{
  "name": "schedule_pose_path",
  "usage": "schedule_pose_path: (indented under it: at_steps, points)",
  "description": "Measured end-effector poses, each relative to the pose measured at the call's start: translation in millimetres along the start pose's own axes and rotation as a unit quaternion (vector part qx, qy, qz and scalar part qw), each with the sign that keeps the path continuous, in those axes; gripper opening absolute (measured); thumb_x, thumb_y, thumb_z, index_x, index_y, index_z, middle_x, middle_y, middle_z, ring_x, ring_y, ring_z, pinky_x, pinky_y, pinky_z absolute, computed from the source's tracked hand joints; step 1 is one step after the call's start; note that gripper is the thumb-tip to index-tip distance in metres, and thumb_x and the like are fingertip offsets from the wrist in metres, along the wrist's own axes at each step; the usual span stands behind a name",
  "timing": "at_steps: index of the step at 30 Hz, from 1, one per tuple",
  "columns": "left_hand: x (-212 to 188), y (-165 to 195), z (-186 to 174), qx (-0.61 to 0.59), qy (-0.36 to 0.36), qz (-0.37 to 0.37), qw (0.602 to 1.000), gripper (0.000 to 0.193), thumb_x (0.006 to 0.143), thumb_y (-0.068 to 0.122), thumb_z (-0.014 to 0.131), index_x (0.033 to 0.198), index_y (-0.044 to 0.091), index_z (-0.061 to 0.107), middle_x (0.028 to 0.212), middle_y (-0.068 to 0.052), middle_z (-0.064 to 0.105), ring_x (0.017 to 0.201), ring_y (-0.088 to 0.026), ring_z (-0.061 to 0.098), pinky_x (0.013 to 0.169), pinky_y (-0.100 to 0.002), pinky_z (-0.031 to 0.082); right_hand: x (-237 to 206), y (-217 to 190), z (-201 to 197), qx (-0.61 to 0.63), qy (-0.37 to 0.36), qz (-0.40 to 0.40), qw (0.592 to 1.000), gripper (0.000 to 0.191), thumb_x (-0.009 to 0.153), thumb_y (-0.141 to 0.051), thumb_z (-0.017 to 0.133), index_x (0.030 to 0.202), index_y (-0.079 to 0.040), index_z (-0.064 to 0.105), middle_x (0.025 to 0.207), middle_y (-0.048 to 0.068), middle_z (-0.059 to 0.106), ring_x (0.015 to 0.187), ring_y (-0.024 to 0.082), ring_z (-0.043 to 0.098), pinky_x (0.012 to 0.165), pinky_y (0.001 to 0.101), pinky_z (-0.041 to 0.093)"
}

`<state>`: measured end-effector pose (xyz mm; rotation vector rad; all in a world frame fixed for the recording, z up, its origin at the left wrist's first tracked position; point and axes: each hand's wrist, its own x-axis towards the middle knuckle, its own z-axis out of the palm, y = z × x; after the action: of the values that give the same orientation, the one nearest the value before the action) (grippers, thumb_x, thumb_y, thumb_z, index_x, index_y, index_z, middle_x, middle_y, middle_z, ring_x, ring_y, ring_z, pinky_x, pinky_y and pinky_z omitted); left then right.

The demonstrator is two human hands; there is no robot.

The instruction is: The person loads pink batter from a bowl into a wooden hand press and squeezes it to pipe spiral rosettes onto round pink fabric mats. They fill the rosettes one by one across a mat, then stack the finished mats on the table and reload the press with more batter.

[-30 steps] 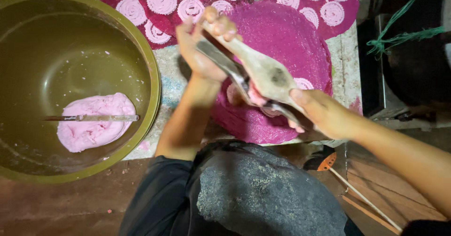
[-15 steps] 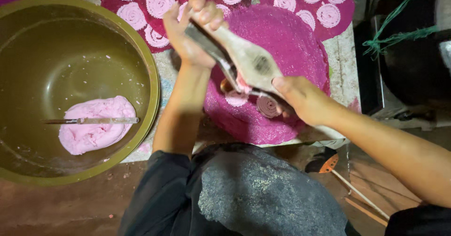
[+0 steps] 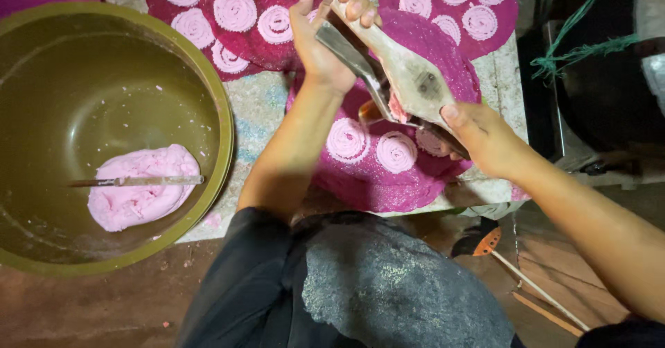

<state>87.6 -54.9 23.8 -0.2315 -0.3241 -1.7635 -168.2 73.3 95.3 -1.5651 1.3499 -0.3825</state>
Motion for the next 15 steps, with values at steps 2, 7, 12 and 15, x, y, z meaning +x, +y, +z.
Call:
schedule_pose_path:
  at_steps: [2,7,12,15]
  points:
    - [-7,7,0,0.127,0.068,-0.056,0.988,0.051,0.094,0.048,0.039,0.105,0.002,0.057,0.088,-0.009,0.06,0.087,-0.022,0.059,0.083,-0.037,0.049,-2,9,-2,0.03,-0.009,0.013,0.999,0.059,0.104,-0.057,0.041,0.099,-0.005,0.067,0.074,0.004,0.063,0.067,0.014,0.059,0.061,0.0301,0.048]
    - [-53,8,-16,0.564,0.079,-0.316,0.759,0.041,0.096,0.024,0.044,0.131,0.009,0.061,0.104,0.005,0.074,0.09,-0.01,0.068,0.068,-0.029,0.056,-9,23,-13,0.139,-0.029,-0.009,0.99,0.062,0.102,-0.059,0.047,0.106,-0.001,0.066,0.078,0.006,0.064,0.068,0.015,0.059,0.062,0.0298,0.048]
    - [-75,-14,-29,0.54,-0.004,-0.278,0.794,0.021,0.099,0.01,0.07,0.117,0.002,0.064,0.088,-0.002,0.066,0.076,-0.009,0.06,0.066,-0.024,0.049,1,35,-17,0.187,0.001,-0.015,0.982,0.068,0.098,-0.064,0.049,0.122,-0.002,0.062,0.08,0.008,0.062,0.068,0.016,0.057,0.062,0.0302,0.048]
    - [-69,-23,-28,0.495,0.049,-0.293,0.817,0.014,0.099,0.008,0.068,0.111,0.003,0.066,0.089,-0.001,0.07,0.075,-0.007,0.062,0.064,-0.022,0.048,6,43,-21,0.196,0.023,-0.011,0.98,0.073,0.099,-0.066,0.05,0.117,0.003,0.063,0.081,0.01,0.064,0.068,0.017,0.059,0.063,0.03,0.048]
